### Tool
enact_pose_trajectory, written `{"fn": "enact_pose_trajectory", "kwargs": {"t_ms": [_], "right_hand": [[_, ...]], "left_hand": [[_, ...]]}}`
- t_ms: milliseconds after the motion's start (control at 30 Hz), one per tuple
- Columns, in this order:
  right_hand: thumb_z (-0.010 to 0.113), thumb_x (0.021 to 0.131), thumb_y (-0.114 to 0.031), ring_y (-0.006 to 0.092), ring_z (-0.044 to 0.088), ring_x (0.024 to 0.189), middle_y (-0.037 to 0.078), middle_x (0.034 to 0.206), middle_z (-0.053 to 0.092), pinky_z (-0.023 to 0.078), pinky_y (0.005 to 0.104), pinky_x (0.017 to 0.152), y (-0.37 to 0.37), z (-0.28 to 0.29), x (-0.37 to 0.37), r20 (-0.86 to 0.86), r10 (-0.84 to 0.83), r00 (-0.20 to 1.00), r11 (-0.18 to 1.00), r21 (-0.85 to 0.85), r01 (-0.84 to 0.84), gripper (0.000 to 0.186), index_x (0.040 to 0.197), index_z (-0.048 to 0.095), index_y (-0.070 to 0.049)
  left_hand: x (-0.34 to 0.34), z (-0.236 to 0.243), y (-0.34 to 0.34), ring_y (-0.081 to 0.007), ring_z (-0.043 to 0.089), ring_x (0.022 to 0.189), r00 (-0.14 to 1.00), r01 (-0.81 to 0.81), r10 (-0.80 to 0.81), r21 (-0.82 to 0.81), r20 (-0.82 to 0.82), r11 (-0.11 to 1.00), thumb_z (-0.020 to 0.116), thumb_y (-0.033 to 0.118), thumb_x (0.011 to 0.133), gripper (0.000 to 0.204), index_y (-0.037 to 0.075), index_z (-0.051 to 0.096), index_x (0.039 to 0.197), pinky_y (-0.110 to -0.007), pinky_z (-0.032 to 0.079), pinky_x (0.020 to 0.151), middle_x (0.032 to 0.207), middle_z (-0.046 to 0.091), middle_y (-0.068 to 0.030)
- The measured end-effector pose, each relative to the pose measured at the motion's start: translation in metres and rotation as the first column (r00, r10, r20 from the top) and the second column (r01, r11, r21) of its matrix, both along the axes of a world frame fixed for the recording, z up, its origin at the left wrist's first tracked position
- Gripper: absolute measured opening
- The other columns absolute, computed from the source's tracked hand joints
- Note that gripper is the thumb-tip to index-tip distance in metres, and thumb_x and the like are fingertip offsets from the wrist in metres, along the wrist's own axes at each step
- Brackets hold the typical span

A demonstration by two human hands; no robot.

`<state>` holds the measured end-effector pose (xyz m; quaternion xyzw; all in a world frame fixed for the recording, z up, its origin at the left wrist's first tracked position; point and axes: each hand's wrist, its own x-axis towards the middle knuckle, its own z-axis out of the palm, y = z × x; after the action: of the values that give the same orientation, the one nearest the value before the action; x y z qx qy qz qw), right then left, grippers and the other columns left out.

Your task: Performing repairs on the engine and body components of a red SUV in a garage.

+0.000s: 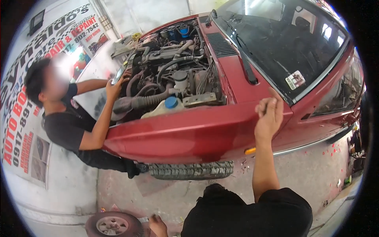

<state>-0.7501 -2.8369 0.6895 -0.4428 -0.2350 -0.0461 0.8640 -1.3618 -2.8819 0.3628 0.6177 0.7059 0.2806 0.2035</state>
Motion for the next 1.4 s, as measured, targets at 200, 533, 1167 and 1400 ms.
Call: {"fn": "enact_pose_trajectory", "kwargs": {"t_ms": [200, 533, 1167, 1400], "right_hand": [[0.043, 0.110, -0.009, 0.0110, 0.046, 0.064, 0.002, 0.078, 0.053, 0.039, 0.0281, 0.057, 0.004, -0.053, 0.046, 0.502, -0.087, 0.861, 0.907, -0.317, 0.277, 0.032, 0.134, 0.059, 0.006], [0.045, 0.094, 0.001, 0.0219, 0.044, 0.051, 0.004, 0.067, 0.055, 0.043, 0.0389, 0.052, 0.005, -0.048, 0.082, 0.750, -0.082, 0.656, 0.895, -0.235, 0.380, 0.052, 0.146, 0.048, 0.005], [0.050, 0.105, -0.005, 0.0153, 0.044, 0.057, 0.004, 0.072, 0.054, 0.045, 0.0323, 0.054, 0.018, -0.029, 0.084, 0.826, -0.019, 0.564, 0.903, -0.227, 0.364, 0.043, 0.148, 0.051, 0.003], [0.052, 0.102, 0.000, 0.0151, 0.047, 0.059, 0.005, 0.075, 0.057, 0.047, 0.0325, 0.055, 0.020, -0.035, 0.083, 0.835, -0.014, 0.550, 0.912, -0.215, 0.349, 0.041, 0.143, 0.056, 0.003]], "left_hand": [[0.296, 0.277, 0.200, -0.0405, 0.069, 0.101, 0.869, 0.494, -0.437, 0.429, -0.230, 0.756, 0.066, -0.001, 0.096, 0.027, 0.002, 0.072, 0.123, -0.045, 0.055, 0.089, 0.110, 0.071, -0.0191], [0.698, 0.382, 0.378, -0.0239, 0.068, 0.101, 0.635, 0.772, -0.740, -0.171, 0.221, 0.612, 0.078, 0.045, 0.094, 0.086, -0.010, 0.044, 0.151, -0.042, 0.061, 0.078, 0.117, 0.070, -0.0201], [0.821, 0.369, 0.446, -0.0328, 0.063, 0.110, 0.569, 0.800, -0.619, -0.539, 0.542, 0.262, 0.070, 0.034, 0.093, 0.051, 0.006, 0.061, 0.135, -0.054, 0.050, 0.096, 0.129, 0.064, -0.0166], [0.825, 0.367, 0.437, -0.0331, 0.058, 0.111, 0.664, 0.732, -0.568, -0.576, 0.485, 0.363, 0.071, 0.034, 0.083, 0.050, 0.011, 0.066, 0.127, -0.052, 0.037, 0.102, 0.130, 0.064, -0.0157]]}}
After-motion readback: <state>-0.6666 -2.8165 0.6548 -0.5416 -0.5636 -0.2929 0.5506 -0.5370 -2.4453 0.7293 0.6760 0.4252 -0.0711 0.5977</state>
